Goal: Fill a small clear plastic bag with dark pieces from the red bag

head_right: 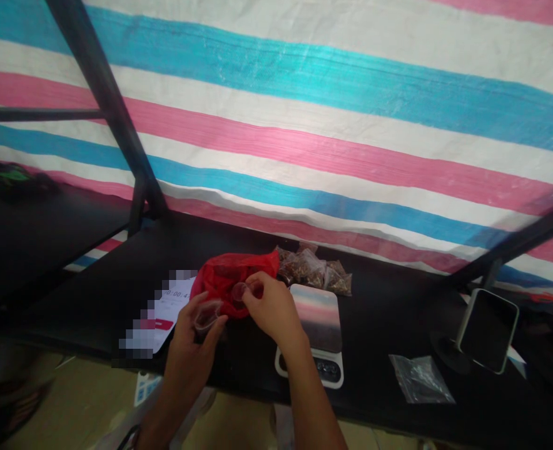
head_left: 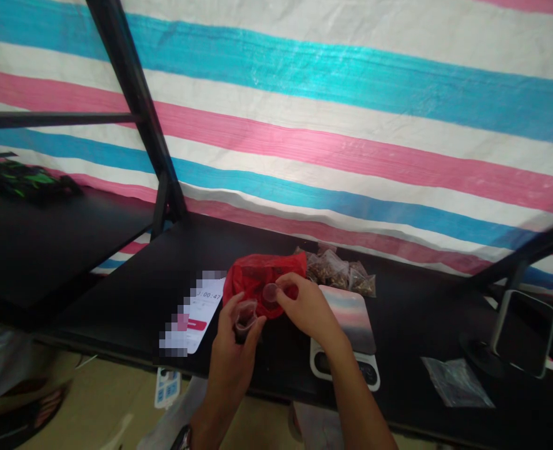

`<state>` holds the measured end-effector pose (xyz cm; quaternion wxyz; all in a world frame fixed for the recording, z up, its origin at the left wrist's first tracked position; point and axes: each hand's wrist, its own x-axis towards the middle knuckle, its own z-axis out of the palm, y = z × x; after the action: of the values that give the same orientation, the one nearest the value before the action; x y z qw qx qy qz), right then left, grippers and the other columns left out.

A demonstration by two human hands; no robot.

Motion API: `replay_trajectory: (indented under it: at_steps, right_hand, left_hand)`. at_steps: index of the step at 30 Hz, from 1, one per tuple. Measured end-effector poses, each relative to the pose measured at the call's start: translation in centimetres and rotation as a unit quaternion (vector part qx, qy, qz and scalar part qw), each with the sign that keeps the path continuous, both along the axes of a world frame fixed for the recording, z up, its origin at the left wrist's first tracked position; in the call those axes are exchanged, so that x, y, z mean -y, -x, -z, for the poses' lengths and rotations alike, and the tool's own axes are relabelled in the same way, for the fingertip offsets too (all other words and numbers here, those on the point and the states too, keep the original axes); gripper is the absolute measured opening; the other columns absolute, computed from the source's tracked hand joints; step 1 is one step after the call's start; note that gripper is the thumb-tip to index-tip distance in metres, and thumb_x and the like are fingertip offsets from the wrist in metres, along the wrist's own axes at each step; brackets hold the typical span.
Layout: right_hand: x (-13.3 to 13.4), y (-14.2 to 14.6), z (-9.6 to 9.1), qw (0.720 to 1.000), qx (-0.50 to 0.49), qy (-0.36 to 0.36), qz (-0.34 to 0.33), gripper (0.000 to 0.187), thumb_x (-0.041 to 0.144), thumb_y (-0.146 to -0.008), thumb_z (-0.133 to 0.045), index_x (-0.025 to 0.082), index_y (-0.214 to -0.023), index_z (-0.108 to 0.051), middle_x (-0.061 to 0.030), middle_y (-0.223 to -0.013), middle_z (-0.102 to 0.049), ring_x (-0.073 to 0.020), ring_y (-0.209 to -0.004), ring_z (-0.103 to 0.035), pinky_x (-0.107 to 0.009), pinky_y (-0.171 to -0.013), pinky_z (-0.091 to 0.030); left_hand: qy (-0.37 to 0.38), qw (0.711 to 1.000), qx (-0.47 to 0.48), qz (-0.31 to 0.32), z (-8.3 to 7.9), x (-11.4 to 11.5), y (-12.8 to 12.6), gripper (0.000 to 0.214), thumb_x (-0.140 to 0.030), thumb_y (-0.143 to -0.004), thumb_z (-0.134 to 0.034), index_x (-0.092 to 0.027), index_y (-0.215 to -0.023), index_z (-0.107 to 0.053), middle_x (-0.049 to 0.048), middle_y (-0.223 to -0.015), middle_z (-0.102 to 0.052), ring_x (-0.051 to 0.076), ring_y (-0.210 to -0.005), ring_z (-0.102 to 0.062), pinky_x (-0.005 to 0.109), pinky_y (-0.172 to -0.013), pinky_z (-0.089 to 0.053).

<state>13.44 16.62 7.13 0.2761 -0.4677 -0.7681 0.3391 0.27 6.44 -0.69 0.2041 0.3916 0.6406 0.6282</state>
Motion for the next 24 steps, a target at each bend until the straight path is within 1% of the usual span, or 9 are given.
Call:
replay_trajectory:
  at_steps: [4,8,11,15,19,24]
  right_hand:
    - [0.0,-0.5,0.1,0.999,-0.033,0.016,-0.009,0.009,0.022,-0.093,-0.067,0.023,-0.098,-0.075,-0.0008,-0.098,-0.081,-0.0183,-0.092,-0.074,-0.031,-0.085,-0.051]
    - [0.1,-0.9,0.4,1.0,-0.018,0.006,0.0,0.011,0.024,-0.093,-0.07,0.023,-0.102,-0.075,-0.0016,-0.101,-0.081,-0.019,-0.094,-0.074,-0.033,-0.09,-0.052]
    - [0.3,-1.1,0.5,1.0,0.006,-0.004,0.006,0.01,0.024,-0.094,-0.07,0.023,-0.102,-0.076,-0.0012,-0.1,-0.081,-0.0192,-0.094,-0.074,-0.033,-0.089,-0.052]
    - [0.7,-1.2,0.0,1.0,0.017,-0.02,0.01,0.009,0.022,-0.094,-0.069,0.024,-0.1,-0.075,-0.001,-0.101,-0.08,-0.0192,-0.094,-0.073,-0.032,-0.088,-0.051]
    - [1.2,-0.8,-0.2,0.999,0.033,-0.035,0.003,0.011,0.021,-0.095,-0.069,0.024,-0.104,-0.075,-0.0018,-0.105,-0.08,-0.0195,-0.098,-0.072,-0.032,-0.089,-0.05]
    - [1.5,-0.1,0.0,0.987,0.149,-0.059,0.011,0.016,0.019,-0.097,-0.068,0.022,-0.111,-0.076,-0.007,-0.115,-0.079,-0.0236,-0.102,-0.072,-0.035,-0.089,-0.05]
  left_hand:
    - [-0.023,1.0,-0.003,-0.005,0.2,-0.1,-0.4,0.048,-0.046,-0.088,-0.075,-0.024,-0.126,-0.058,0.0081,-0.115,-0.076,0.027,-0.106,-0.076,0.045,-0.092,-0.062]
    - [-0.022,1.0,-0.006,0.009,-0.6,0.0,-0.7,0.038,-0.044,-0.088,-0.074,-0.024,-0.117,-0.06,0.0065,-0.111,-0.076,0.025,-0.103,-0.075,0.042,-0.092,-0.061]
    - [-0.002,1.0,-0.02,0.008,-1.3,0.2,-0.7,0.033,-0.043,-0.089,-0.073,-0.023,-0.114,-0.064,0.0066,-0.11,-0.076,0.025,-0.101,-0.075,0.041,-0.092,-0.061]
    - [0.013,0.999,-0.046,0.006,-1.4,0.4,-0.7,0.037,-0.045,-0.089,-0.072,-0.023,-0.118,-0.068,0.009,-0.116,-0.076,0.026,-0.104,-0.074,0.042,-0.095,-0.06]
    - [0.005,0.998,-0.052,0.024,-1.1,0.5,-0.6,0.042,-0.044,-0.092,-0.071,-0.022,-0.128,-0.067,0.0099,-0.12,-0.076,0.025,-0.109,-0.074,0.042,-0.1,-0.058]
    - [-0.002,0.998,-0.05,0.029,-0.9,0.5,-0.6,0.041,-0.04,-0.094,-0.07,-0.022,-0.131,-0.066,0.0094,-0.121,-0.076,0.023,-0.109,-0.074,0.041,-0.1,-0.058]
